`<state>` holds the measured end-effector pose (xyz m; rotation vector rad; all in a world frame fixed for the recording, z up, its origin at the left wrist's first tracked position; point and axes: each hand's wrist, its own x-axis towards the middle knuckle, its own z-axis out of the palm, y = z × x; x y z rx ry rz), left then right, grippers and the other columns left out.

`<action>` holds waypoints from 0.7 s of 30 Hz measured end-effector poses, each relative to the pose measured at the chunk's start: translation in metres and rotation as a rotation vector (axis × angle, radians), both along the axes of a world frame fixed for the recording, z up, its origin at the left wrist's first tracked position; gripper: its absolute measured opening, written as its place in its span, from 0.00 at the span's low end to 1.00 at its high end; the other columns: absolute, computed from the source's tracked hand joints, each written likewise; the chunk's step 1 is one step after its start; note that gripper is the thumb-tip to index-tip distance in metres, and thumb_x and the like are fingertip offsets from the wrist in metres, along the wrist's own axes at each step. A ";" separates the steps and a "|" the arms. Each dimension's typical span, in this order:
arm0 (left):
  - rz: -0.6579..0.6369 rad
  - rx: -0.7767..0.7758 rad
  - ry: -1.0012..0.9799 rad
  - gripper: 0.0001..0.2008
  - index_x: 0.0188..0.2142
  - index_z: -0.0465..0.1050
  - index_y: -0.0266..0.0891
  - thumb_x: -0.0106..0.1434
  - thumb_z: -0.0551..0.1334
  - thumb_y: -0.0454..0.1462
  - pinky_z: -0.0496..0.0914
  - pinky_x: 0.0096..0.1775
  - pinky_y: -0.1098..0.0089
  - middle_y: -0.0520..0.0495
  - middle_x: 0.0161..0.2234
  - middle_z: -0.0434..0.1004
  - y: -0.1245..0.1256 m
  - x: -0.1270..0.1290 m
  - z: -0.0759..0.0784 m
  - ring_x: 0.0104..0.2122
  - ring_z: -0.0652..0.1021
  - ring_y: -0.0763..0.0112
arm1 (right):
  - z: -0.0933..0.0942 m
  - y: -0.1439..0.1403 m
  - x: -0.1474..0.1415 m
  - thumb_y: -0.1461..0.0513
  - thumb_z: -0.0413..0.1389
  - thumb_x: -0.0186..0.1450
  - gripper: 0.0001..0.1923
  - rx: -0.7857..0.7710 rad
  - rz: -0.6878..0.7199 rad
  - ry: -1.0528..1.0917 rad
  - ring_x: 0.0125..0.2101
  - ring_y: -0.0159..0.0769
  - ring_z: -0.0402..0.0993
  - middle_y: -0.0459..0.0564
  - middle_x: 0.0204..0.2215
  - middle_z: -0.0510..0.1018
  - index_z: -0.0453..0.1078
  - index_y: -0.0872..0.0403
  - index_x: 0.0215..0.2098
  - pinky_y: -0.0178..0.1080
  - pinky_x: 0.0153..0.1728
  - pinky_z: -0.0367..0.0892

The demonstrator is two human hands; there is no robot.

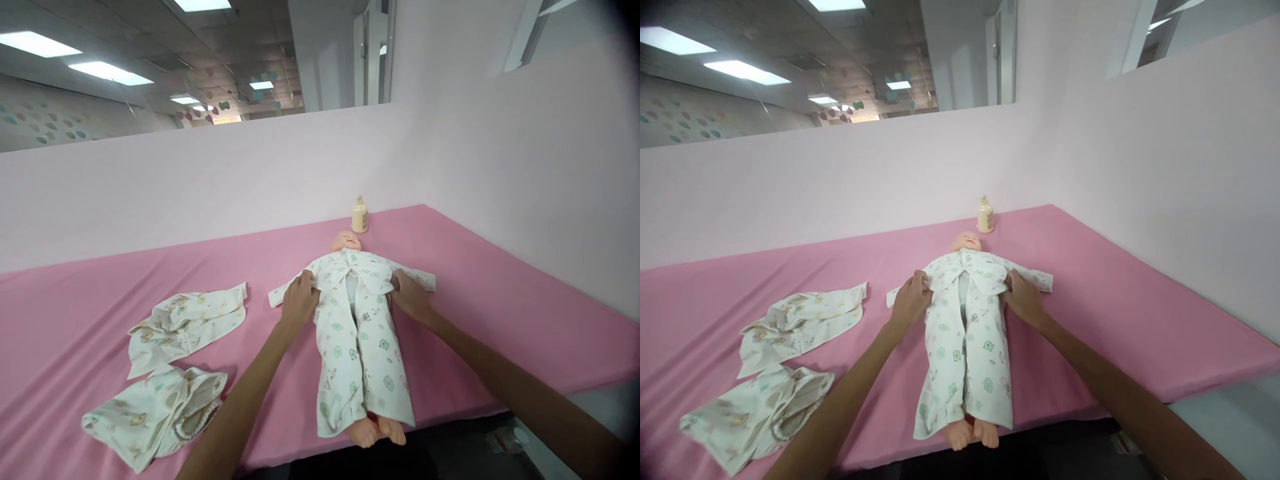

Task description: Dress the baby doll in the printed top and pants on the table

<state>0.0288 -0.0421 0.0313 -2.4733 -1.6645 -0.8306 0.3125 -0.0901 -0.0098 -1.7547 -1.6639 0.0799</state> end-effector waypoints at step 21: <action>-0.093 0.315 0.174 0.05 0.35 0.66 0.41 0.68 0.54 0.34 0.61 0.33 0.64 0.46 0.33 0.73 -0.045 0.029 0.016 0.32 0.72 0.64 | 0.042 -0.023 -0.019 0.63 0.49 0.66 0.05 0.335 0.112 -0.332 0.37 0.43 0.66 0.54 0.35 0.74 0.66 0.52 0.34 0.43 0.40 0.58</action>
